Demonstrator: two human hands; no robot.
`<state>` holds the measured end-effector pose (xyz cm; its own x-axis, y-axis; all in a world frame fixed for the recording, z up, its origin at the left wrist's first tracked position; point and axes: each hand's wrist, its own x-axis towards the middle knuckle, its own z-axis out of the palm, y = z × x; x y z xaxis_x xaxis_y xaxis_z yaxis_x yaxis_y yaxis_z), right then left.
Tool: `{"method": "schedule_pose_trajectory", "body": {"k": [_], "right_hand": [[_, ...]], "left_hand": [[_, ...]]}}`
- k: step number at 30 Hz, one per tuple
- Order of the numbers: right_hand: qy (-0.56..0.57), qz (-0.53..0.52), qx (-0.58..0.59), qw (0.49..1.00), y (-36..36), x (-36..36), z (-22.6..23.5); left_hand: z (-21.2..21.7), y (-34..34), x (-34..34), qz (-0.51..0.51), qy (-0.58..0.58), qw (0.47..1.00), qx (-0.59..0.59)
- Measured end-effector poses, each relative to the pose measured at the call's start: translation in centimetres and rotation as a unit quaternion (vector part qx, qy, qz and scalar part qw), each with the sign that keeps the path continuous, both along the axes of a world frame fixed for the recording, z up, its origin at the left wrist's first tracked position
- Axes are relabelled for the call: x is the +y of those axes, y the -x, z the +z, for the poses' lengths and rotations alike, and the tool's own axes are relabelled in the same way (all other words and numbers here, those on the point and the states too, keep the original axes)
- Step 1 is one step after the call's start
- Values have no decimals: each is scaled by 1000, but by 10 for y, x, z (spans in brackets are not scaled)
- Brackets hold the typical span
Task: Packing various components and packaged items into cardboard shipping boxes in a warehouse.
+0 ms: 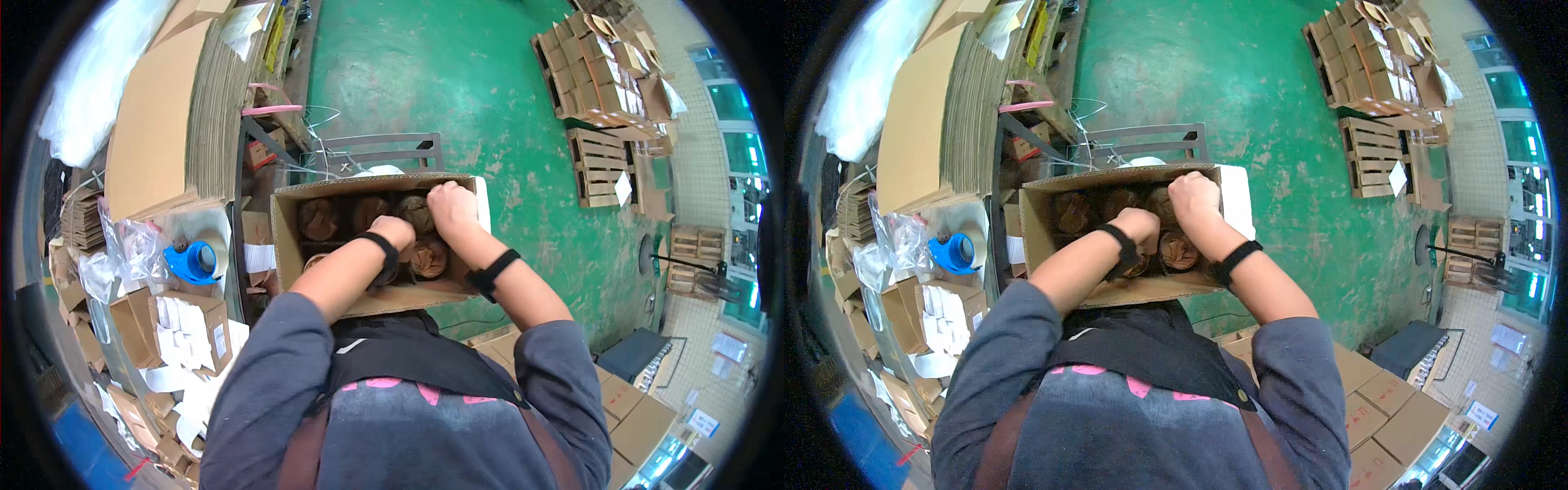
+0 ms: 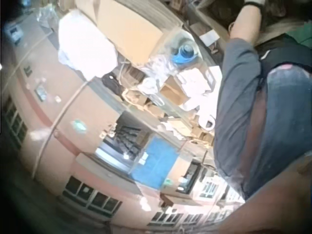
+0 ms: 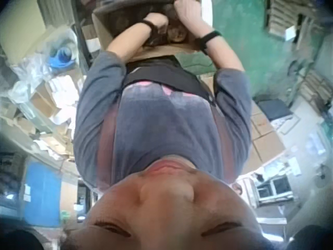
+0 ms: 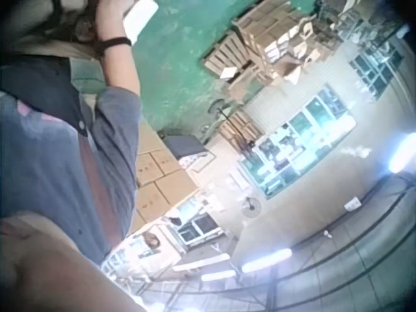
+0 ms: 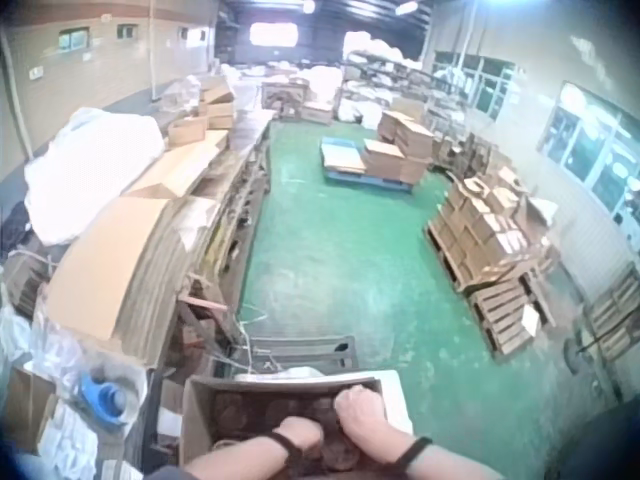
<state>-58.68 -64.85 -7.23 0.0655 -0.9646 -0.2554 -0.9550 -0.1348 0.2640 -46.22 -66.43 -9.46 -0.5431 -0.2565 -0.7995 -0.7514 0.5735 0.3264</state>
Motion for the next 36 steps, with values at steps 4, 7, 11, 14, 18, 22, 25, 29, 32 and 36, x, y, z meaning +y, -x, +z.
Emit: {"method": "schedule_pose_trajectory", "body": {"k": [4, 7, 11, 14, 18, 22, 25, 29, 32, 36], "right_hand": [[-148, -4, -26, 989, -7, -6, 9], [-61, -154, -315, 935, -5, 19, 29], [-266, -412, -764, 420, -11, 47, 52], [-241, -280, -771, 518, -23, 46, 40], [-269, -368, -727, 514, -7, 66, 20], [-170, -515, -702, 461, 2, 76, 22], [-151, -483, -758, 412, 8, 63, 32], [-96, -405, -800, 432, 2, 54, 25], [51, -176, -601, 778, -12, 35, 7], [-58, -66, -236, 968, -33, 5, -53]], "left_hand": [[-5, -33, 0, 87, -15, 994, 57], [-33, -74, 9, 384, -182, 844, 327], [35, -62, 10, 571, -429, 545, 440], [30, -69, 1, 459, -492, 619, 406], [22, -54, 34, 505, -148, 707, 473], [-4, -75, 17, 515, -140, 814, 230], [-30, -57, 11, 414, -57, 893, 164], [-49, -43, 15, 389, -99, 905, 143], [-62, -35, 23, 370, -87, 903, 199], [-42, -15, 20, 346, -120, 921, 128]]}}
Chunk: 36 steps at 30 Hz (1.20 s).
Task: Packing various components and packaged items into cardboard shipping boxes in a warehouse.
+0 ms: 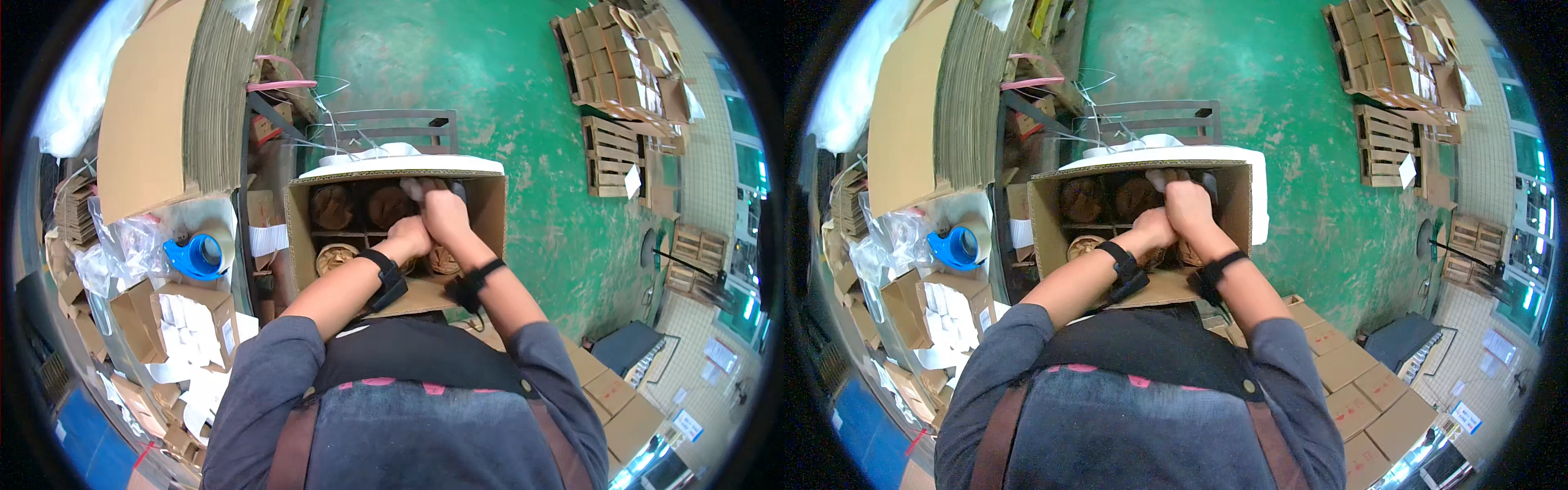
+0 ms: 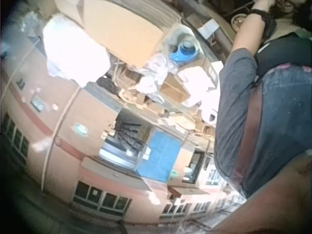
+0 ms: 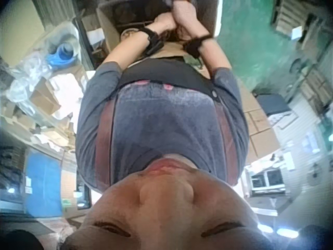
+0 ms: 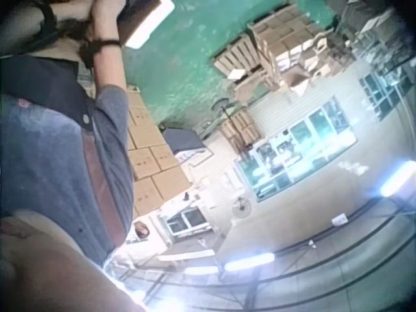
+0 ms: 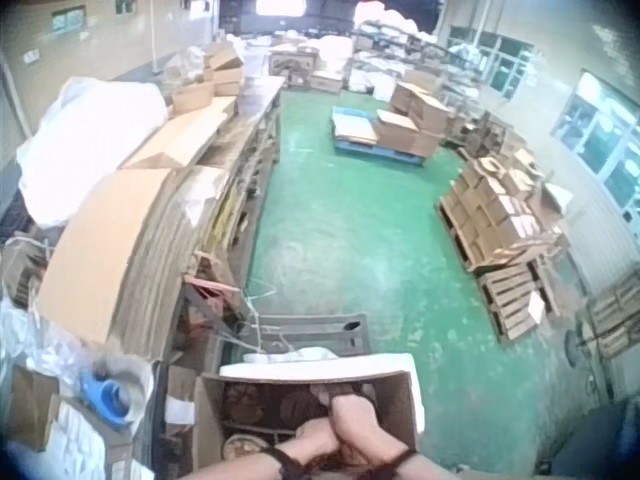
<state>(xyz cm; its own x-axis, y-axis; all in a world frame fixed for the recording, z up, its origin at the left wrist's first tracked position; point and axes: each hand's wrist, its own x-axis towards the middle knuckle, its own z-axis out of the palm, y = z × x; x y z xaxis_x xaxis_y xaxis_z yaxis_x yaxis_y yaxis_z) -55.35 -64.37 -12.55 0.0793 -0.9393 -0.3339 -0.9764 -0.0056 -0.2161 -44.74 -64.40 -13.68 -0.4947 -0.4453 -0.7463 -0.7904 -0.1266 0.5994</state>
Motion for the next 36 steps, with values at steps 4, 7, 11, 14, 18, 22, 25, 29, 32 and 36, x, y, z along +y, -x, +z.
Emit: {"method": "schedule_pose_trajectory", "body": {"k": [4, 7, 11, 14, 18, 22, 25, 29, 32, 36], "right_hand": [[21, 63, 43, 997, -28, -17, 7], [11, 64, 41, 997, -37, -7, 40], [-143, 169, 114, 969, -12, -7, -21], [-137, 236, 86, 958, -52, -29, 58], [-485, 122, -410, 762, -181, -33, 229], [-225, 572, -427, 663, -350, -6, 200], [17, 640, -283, 714, -461, 19, 121], [12, 694, -250, 675, -501, 48, 97], [-14, 769, -179, 614, -510, 64, 109], [-12, 763, -156, 627, -521, 77, 114]], "left_hand": [[1, -36, 18, -200, 53, 973, 102], [113, -109, 6, -253, 75, 938, 223], [178, -213, 29, -114, 70, 947, 293], [183, -294, 90, 92, 123, 956, 249], [158, -382, 211, 540, 161, 826, 23], [154, -456, 224, 514, 493, 617, -335], [95, -488, 213, 411, 449, 660, -439], [74, -464, 238, 591, 515, 603, -148], [83, -454, 262, 738, 482, 466, -77], [87, -446, 299, 815, 373, 444, -2]]}}
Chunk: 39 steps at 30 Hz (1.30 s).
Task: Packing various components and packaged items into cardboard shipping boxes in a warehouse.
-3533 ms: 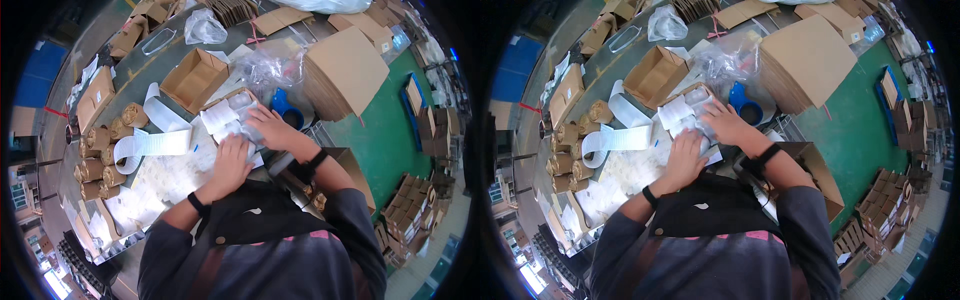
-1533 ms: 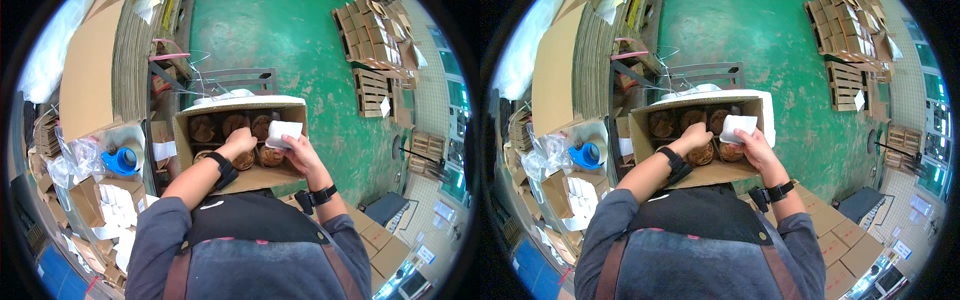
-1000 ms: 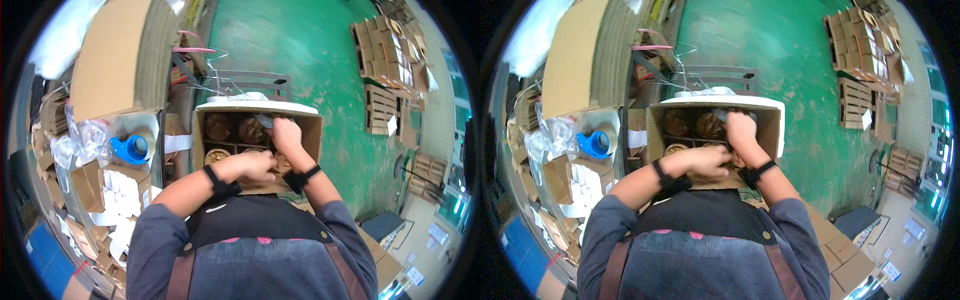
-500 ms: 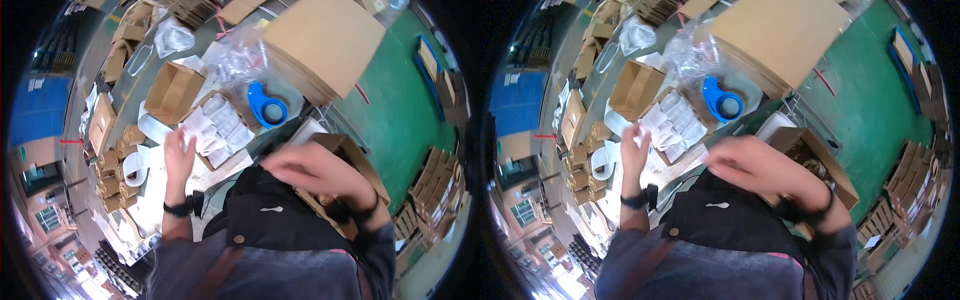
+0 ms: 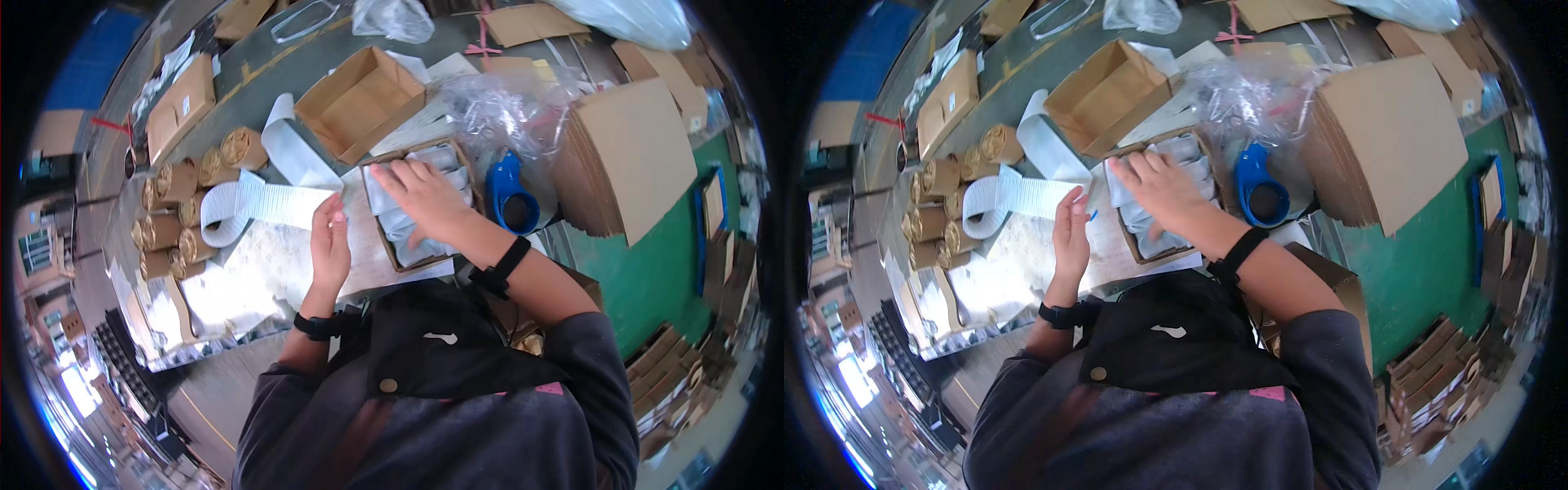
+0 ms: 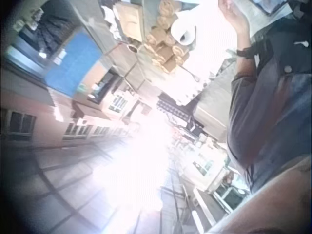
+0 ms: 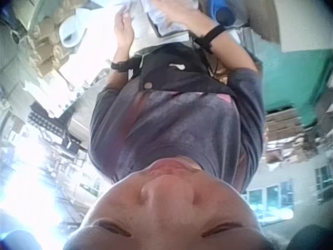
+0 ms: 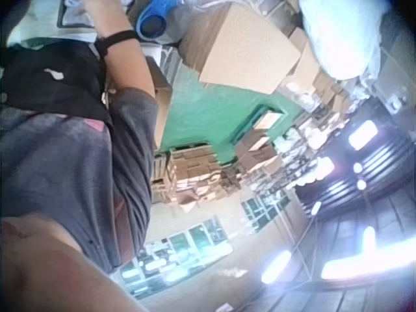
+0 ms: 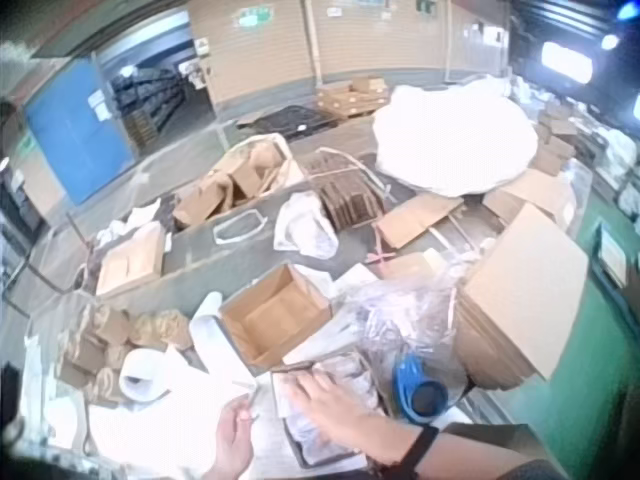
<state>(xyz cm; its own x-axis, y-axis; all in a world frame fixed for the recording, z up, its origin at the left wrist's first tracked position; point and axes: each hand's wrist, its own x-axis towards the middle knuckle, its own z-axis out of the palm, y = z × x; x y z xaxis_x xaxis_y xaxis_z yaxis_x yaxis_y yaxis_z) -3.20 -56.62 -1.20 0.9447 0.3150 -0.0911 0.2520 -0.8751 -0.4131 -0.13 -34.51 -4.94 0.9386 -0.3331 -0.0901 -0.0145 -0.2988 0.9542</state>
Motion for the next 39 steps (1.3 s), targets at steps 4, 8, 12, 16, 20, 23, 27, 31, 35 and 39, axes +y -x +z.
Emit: {"method": "schedule_pose_trajectory", "body": {"k": [4, 8, 12, 16, 20, 23, 27, 31, 35, 39], "right_hand": [[59, -4, 73, 996, -23, 2, -1], [47, 63, -94, 992, -24, 16, -18], [18, 55, 12, 998, -23, 24, -24], [120, -32, -203, 971, -3, 44, -39], [-6, -36, -41, 999, -3, 30, -25], [-169, -149, 31, 974, -16, 8, -26], [-427, -238, 106, 866, -16, -8, -32], [-604, -296, 113, 731, -5, -8, -10], [-720, -267, 90, 634, 46, -12, 45], [-805, -239, 68, 538, 117, -51, 68]], "left_hand": [[-4, 9, 14, -55, -50, 996, 44], [-14, 15, 9, -44, -3, 997, 56], [-24, 20, 8, -52, 17, 994, 93], [-26, 23, 9, -66, 9, 994, 92], [-25, 21, 6, -40, 20, 998, 54], [-9, 11, 4, -36, -1, 996, 83], [20, 10, -19, -23, 8, 998, 57], [36, 14, -52, -66, 129, 989, 43], [62, 13, -72, -142, 328, 891, 279], [88, 30, -105, -255, 364, 752, 487]]}}
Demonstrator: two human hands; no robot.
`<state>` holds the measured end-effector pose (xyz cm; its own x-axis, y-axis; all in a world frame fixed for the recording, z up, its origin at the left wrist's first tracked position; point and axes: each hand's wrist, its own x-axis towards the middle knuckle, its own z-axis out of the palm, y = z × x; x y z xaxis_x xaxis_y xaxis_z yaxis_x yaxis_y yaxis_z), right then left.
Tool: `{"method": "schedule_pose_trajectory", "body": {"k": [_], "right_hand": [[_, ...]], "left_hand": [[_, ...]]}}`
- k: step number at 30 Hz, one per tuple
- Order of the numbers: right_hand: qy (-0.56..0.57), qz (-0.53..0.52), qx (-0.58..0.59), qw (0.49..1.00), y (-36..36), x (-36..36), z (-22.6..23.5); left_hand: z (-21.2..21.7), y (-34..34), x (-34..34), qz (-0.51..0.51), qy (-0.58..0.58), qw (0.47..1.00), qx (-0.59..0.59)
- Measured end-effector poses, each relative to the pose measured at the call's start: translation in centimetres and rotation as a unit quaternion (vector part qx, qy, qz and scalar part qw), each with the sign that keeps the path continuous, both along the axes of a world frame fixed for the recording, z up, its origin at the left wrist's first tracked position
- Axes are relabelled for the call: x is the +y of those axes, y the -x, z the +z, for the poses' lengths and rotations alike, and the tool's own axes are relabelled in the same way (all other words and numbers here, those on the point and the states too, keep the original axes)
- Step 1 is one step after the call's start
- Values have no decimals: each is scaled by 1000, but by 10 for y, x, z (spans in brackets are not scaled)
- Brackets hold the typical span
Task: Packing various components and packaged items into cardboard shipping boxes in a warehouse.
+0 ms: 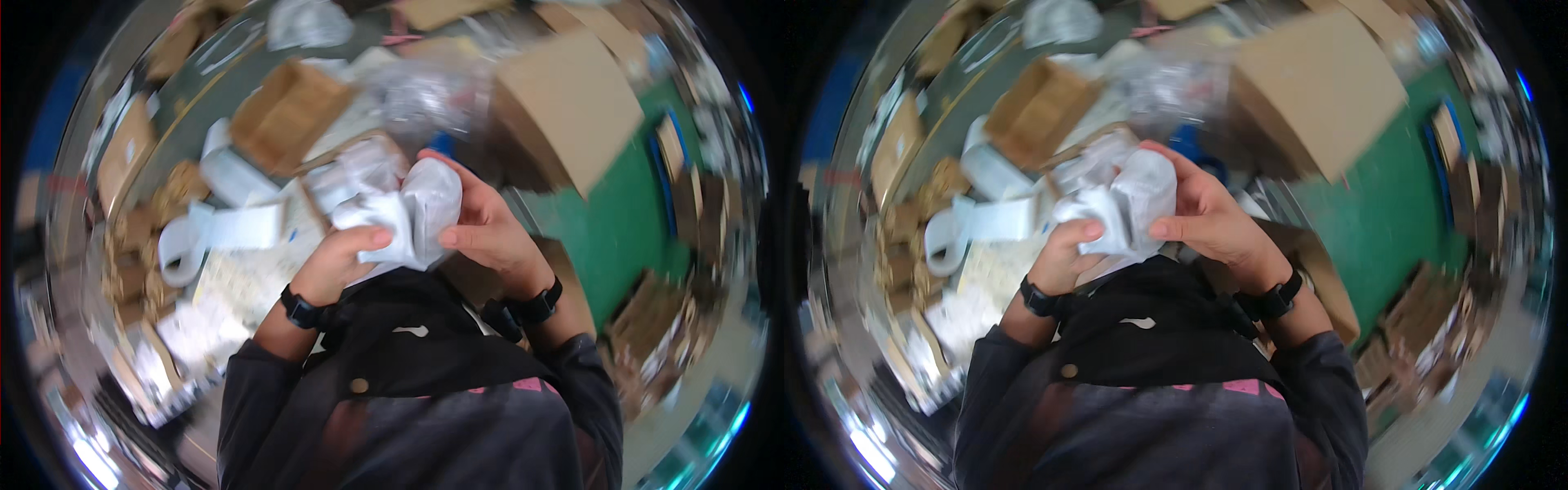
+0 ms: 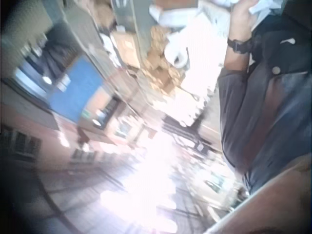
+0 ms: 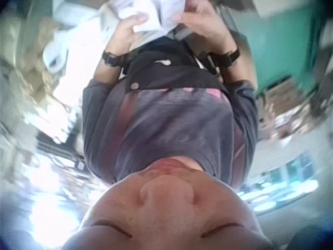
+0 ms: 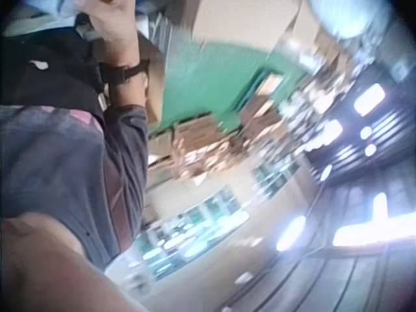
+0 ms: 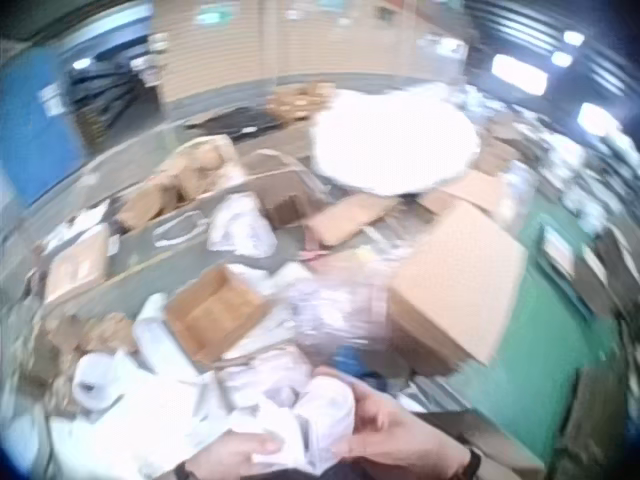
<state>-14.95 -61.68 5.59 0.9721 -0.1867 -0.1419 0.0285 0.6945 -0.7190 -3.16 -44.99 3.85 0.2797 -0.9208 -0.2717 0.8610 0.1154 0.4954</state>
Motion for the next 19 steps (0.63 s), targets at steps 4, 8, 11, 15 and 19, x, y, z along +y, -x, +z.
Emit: {"method": "schedule_pose_trajectory", "body": {"k": [4, 8, 11, 15, 19], "right_hand": [[-71, -114, -13, 991, 131, -24, 8], [-100, -453, -86, 881, 284, -21, 2], [-131, -571, 39, 809, 363, -5, 2], [-9, -429, 343, 836, 385, 7, -38], [98, -349, 385, 849, 394, 6, -80]], "left_hand": [[1, 35, -47, -136, 122, 982, 47], [1, 69, -108, -392, 75, 908, -129], [8, 153, -164, -593, 107, 595, -531], [-70, 276, -200, -723, -44, 247, -644], [-134, 297, -216, -725, -193, 354, -559]]}}
